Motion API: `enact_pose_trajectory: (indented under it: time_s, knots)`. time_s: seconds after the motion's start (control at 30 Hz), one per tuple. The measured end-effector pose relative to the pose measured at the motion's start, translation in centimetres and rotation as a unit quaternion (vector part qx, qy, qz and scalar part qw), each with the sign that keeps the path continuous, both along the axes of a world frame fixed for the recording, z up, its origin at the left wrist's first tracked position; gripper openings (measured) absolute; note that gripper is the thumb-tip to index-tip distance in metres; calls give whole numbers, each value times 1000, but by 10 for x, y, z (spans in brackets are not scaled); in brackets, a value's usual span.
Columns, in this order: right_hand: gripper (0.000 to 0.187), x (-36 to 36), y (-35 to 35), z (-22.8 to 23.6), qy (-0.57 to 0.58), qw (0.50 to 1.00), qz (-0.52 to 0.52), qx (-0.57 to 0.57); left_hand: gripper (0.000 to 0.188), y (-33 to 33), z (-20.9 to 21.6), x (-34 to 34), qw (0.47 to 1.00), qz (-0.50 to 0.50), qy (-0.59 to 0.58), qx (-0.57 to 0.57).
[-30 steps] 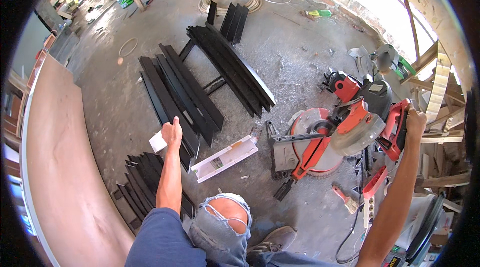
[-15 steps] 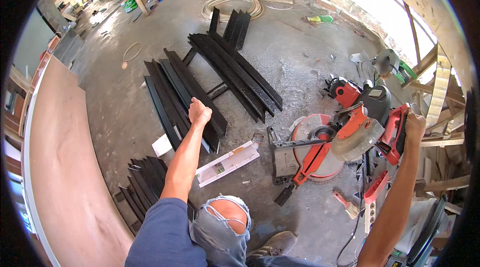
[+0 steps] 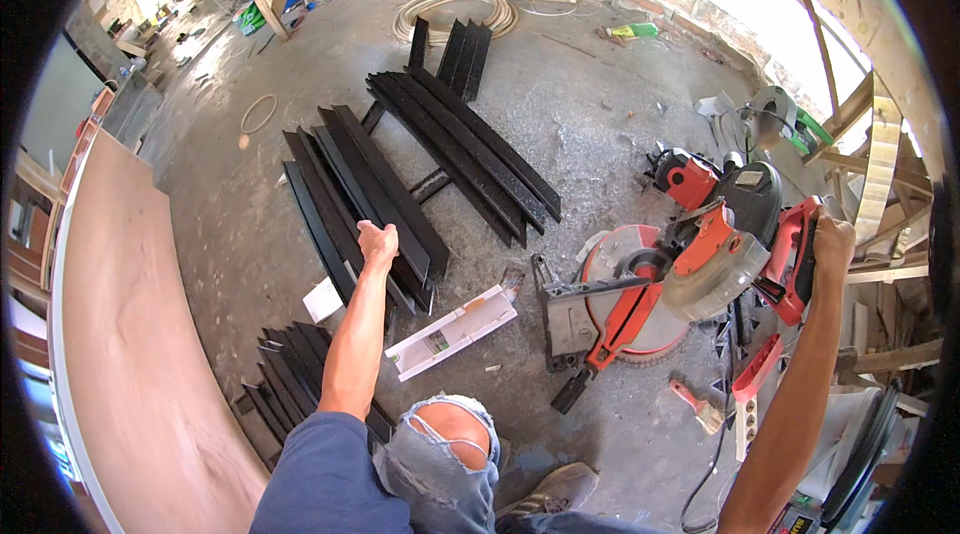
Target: The person uses a miter saw to cut several pieces of black molding, handling them one at a time and placing them in a pile.
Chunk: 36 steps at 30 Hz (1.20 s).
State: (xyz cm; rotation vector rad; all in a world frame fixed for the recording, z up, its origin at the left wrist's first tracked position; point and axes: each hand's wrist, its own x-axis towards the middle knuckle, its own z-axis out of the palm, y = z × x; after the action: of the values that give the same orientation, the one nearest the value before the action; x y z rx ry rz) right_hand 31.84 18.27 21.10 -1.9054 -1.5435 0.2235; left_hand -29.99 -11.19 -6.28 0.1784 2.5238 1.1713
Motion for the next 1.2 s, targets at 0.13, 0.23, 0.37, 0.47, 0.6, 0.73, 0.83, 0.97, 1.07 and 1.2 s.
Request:
enact_pose_trajectory:
  time_s: [0.13, 0.23, 0.37, 0.47, 0.6, 0.73, 0.83, 0.97, 1.07, 1.2]
  knots:
    - [44, -32, -25, 11, 48, 999, 4, -14, 44, 4, 24, 9, 949, -141, 172, -224]
    - [32, -44, -34, 17, 92, 995, 18, -20, 45, 20, 0, 4, 877, -163, 440, -105]
    - [33, -19, -15, 11, 19, 1000, -15, 2, 82, 100, 5, 46, 987, -127, 95, 30]
    - [46, -37, -31, 16, -25, 999, -18, 21, 120, 144, -24, 46, 991, -38, -99, 84]
    - [55, -37, -29, 9, 0, 999, -13, 32, 94, 167, -58, 67, 979, -44, -120, 156]
    - [53, -38, -31, 10, -5, 999, -23, 44, 73, 176, -76, 73, 977, 46, -145, 151]
    - [50, -44, -34, 11, 6, 999, -27, 42, 53, 161, -78, 51, 867, 102, -276, 403]
    - [48, -46, -39, 12, 6, 999, -16, 46, 37, 125, -58, 24, 752, 0, -365, 549]
    - [47, -49, -44, 15, 10, 998, -12, 55, 36, 93, -34, 21, 781, -16, -354, 514]
    - [50, -53, -48, 24, -5, 999, -16, 38, 48, 39, -10, 13, 836, 1, -232, 498]
